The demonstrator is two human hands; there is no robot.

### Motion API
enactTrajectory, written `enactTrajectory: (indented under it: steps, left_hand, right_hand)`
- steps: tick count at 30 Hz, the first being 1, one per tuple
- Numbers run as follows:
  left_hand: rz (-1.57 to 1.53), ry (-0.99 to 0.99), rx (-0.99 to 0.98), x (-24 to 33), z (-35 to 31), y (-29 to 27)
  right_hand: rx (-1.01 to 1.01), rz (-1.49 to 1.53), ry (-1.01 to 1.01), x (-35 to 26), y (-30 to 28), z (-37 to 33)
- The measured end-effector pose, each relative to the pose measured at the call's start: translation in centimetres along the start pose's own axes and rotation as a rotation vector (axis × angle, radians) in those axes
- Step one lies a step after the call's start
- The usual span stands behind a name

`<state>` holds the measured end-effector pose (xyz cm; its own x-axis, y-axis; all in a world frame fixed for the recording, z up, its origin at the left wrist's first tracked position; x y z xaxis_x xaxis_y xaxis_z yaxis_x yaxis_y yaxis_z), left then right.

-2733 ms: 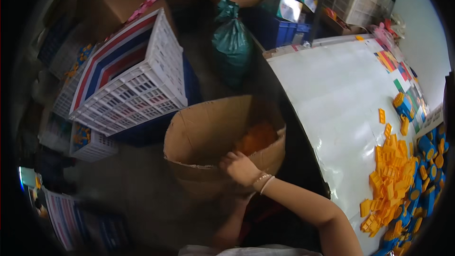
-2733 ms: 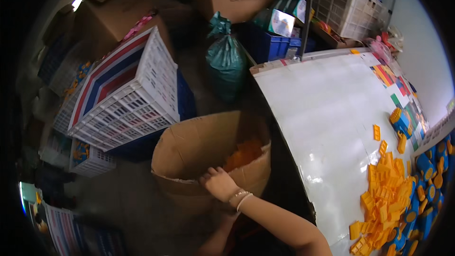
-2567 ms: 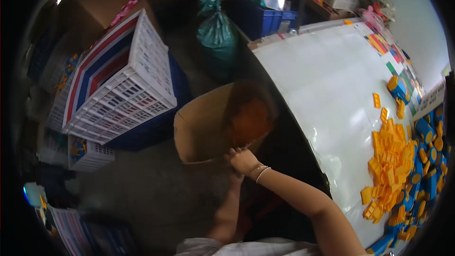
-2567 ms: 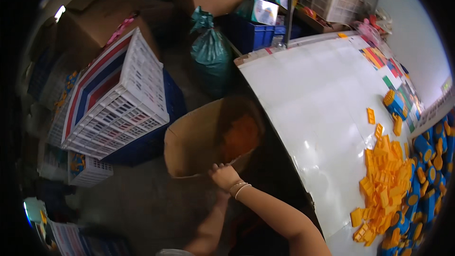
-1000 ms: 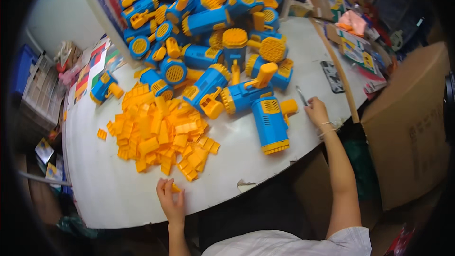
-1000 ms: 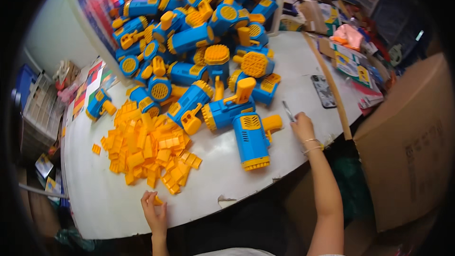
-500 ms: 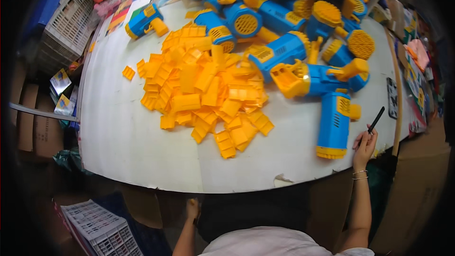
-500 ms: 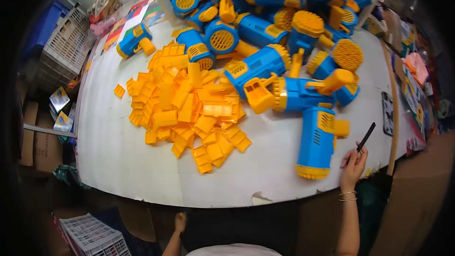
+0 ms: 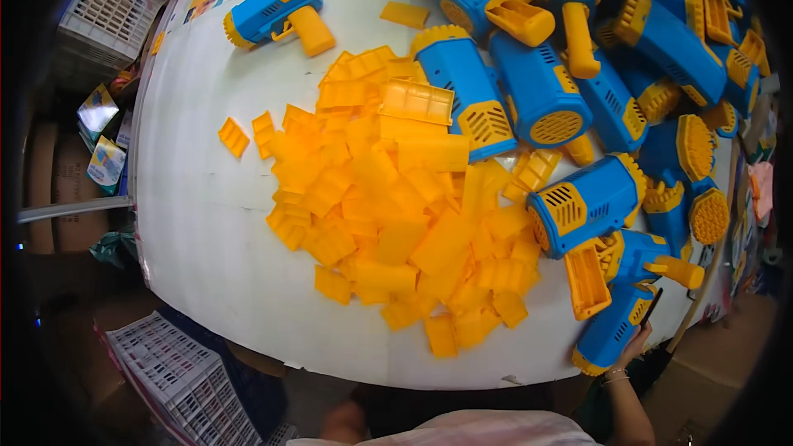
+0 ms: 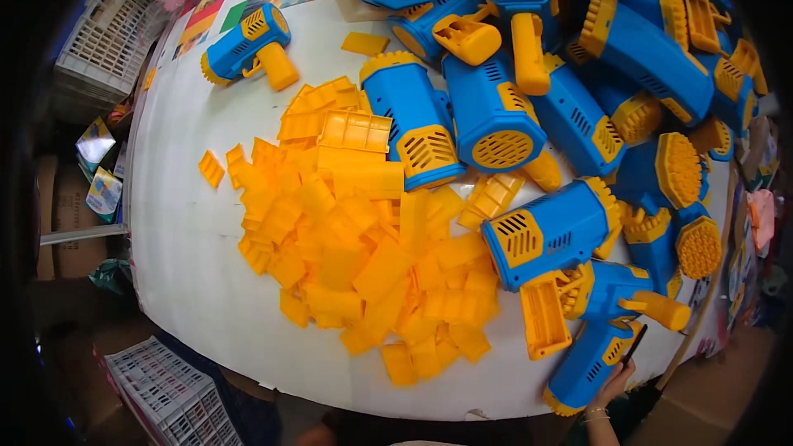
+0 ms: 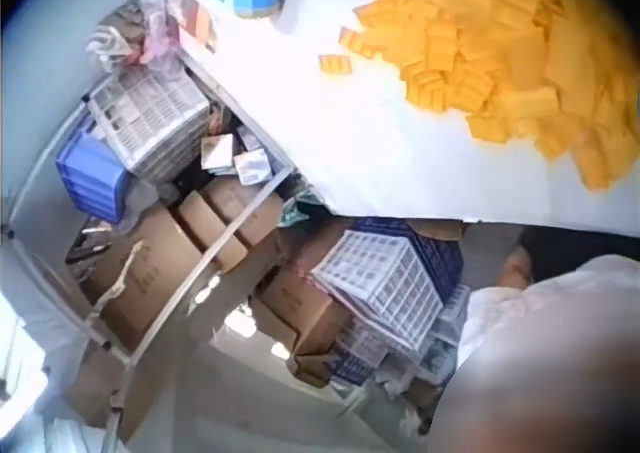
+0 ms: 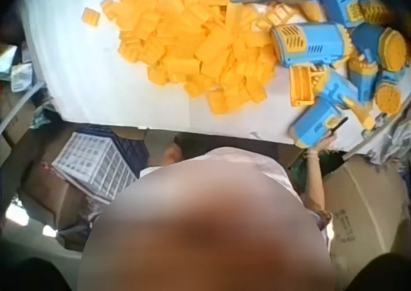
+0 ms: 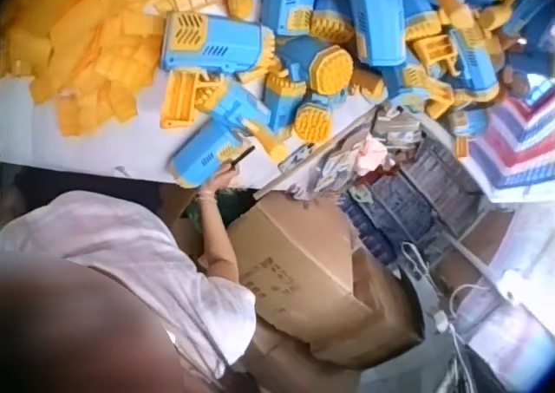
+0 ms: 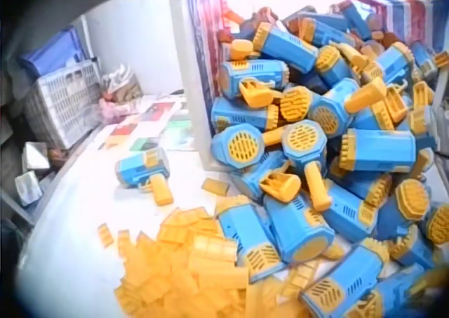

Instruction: Trimming excess plastic from components and assembling toy bubble guns at a workbench.

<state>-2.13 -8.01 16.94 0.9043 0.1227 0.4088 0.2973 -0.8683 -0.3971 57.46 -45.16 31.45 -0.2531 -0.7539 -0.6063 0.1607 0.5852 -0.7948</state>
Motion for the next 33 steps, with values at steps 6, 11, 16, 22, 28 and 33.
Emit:
enactTrajectory:
  steps: [6, 11, 16, 22, 28, 33]
  left_hand:
    - [0.056, 0.163, 0.087, 10.0, 10.6, 4.8]
    - [0.142, 0.232, 0.107, 10.2, 8.7, 2.3]
    - [0.117, 0.320, 0.190, 22.0, 2.3, -2.7]
    - [-0.300, 0.627, -0.129, 32.7, -9.7, -5.7]
    - [-0.780, 0.820, -0.780, 41.1, -13.5, 2.0]
    - [-0.982, 0.741, -1.009, 43.0, -14.5, 1.4]
  right_hand:
    - [-0.042, 0.238, -0.134, -1.6, 1.2, 0.2]
    - [-0.065, 0.604, -0.231, -1.5, 1.5, 0.3]
    - [0.132, 0.796, -0.306, -5.0, -1.1, -2.7]
    - [-0.028, 0.954, -0.299, -6.2, -5.2, -13.3]
    - [-0.493, 0.928, -0.374, -11.1, -4.6, -18.6]
    - [-0.686, 0.916, -0.499, -13.2, -3.6, -19.6]
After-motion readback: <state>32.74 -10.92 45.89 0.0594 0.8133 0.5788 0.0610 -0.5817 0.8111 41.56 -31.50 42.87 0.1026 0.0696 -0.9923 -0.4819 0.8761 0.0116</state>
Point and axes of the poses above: each hand's wrist, its own z-axis towards the middle knuckle, its own y-axis out of the palm, x = y × z, the point moved 1 cm from there along z, towards the middle knuckle, and after that the axes turned 3 degrees about y, right-handed, at the moved point
